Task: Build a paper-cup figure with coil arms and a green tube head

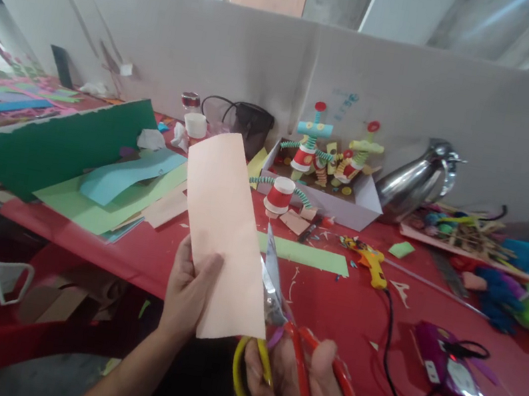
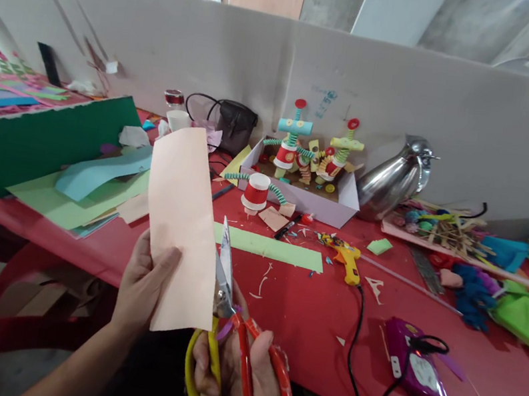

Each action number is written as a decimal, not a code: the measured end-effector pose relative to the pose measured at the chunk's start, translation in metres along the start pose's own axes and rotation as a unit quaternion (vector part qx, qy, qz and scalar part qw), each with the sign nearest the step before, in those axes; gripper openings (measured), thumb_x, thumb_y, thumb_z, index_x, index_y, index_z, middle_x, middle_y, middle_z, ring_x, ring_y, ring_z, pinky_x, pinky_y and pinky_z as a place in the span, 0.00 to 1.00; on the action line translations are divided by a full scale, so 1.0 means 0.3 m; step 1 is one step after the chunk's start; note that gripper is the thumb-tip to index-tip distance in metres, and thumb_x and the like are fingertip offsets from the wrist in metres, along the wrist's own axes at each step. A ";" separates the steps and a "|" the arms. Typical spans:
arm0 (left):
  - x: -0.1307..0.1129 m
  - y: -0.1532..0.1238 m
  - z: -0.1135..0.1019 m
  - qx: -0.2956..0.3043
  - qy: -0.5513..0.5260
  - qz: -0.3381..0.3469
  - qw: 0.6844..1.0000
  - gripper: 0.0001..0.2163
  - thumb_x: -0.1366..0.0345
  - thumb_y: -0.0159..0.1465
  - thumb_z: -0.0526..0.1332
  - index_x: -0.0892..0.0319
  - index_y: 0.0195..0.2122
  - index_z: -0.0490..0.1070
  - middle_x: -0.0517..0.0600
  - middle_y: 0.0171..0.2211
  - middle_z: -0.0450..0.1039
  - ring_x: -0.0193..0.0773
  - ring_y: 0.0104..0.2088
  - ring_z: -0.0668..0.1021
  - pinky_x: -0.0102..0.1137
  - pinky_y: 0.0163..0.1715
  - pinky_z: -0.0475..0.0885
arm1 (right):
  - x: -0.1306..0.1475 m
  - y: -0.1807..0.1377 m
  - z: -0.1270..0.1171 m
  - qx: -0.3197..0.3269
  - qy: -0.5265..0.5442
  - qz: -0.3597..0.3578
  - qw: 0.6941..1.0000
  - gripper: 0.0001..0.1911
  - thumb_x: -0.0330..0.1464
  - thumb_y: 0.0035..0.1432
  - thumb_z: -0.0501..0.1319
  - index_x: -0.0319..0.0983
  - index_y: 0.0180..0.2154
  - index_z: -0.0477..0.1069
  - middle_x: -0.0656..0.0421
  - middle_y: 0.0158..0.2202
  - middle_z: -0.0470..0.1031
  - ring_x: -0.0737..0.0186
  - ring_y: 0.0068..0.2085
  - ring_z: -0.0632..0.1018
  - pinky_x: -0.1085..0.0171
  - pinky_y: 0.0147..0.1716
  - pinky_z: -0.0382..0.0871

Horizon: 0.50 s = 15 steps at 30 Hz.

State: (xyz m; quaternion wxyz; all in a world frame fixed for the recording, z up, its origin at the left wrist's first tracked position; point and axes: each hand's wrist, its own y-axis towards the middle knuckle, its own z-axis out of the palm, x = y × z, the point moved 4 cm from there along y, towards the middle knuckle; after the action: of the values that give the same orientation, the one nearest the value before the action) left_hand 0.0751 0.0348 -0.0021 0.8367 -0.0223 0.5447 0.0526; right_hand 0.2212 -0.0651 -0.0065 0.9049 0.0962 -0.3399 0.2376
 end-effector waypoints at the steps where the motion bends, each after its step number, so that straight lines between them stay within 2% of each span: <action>1: -0.003 -0.003 0.001 0.000 -0.001 -0.001 1.000 0.21 0.62 0.60 0.67 0.50 0.53 0.65 0.52 0.48 0.76 0.39 0.35 0.81 0.30 0.32 0.80 | -0.001 0.000 0.000 0.000 -0.003 -0.001 1.000 0.44 0.70 0.47 0.49 0.39 0.43 0.69 0.61 0.26 0.63 0.71 0.22 0.56 0.70 0.16 0.47; 4: -0.005 -0.017 0.008 0.002 -0.001 -0.014 1.000 0.21 0.62 0.59 0.67 0.50 0.53 0.65 0.52 0.47 0.77 0.39 0.34 0.82 0.31 0.31 0.81 | -0.010 0.006 -0.008 0.001 -0.017 -0.008 1.000 0.43 0.70 0.48 0.48 0.37 0.38 0.71 0.60 0.27 0.63 0.71 0.23 0.57 0.70 0.17 0.48; 8: -0.007 -0.038 0.013 0.007 -0.001 -0.030 1.000 0.20 0.62 0.59 0.67 0.51 0.51 0.65 0.52 0.46 0.77 0.40 0.34 0.82 0.33 0.33 0.81 | -0.031 0.022 -0.025 -0.014 -0.027 -0.010 1.000 0.42 0.69 0.50 0.46 0.39 0.39 0.71 0.59 0.25 0.63 0.68 0.24 0.59 0.70 0.18 0.49; 12: -0.015 -0.049 0.012 0.005 -0.003 -0.041 0.999 0.20 0.62 0.59 0.67 0.51 0.51 0.65 0.52 0.44 0.78 0.40 0.35 0.82 0.33 0.34 0.81 | -0.055 0.022 -0.033 -0.007 -0.020 -0.004 1.000 0.42 0.70 0.48 0.46 0.39 0.34 0.70 0.65 0.18 0.58 0.73 0.18 0.55 0.72 0.15 0.49; 15: -0.015 -0.055 0.012 -0.004 -0.002 -0.042 0.999 0.21 0.62 0.59 0.67 0.52 0.52 0.66 0.52 0.46 0.77 0.40 0.36 0.82 0.33 0.35 0.80 | -0.079 0.017 -0.045 -0.018 -0.007 0.022 1.000 0.43 0.72 0.43 0.47 0.39 0.30 0.67 0.67 0.15 0.57 0.75 0.14 0.54 0.72 0.12 0.49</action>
State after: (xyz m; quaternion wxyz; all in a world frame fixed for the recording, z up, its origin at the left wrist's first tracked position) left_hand 0.0785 0.0185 0.0031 0.8394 -0.0482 0.5411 0.0192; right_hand 0.2108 -0.0647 -0.0321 0.8987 0.0739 -0.3522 0.2506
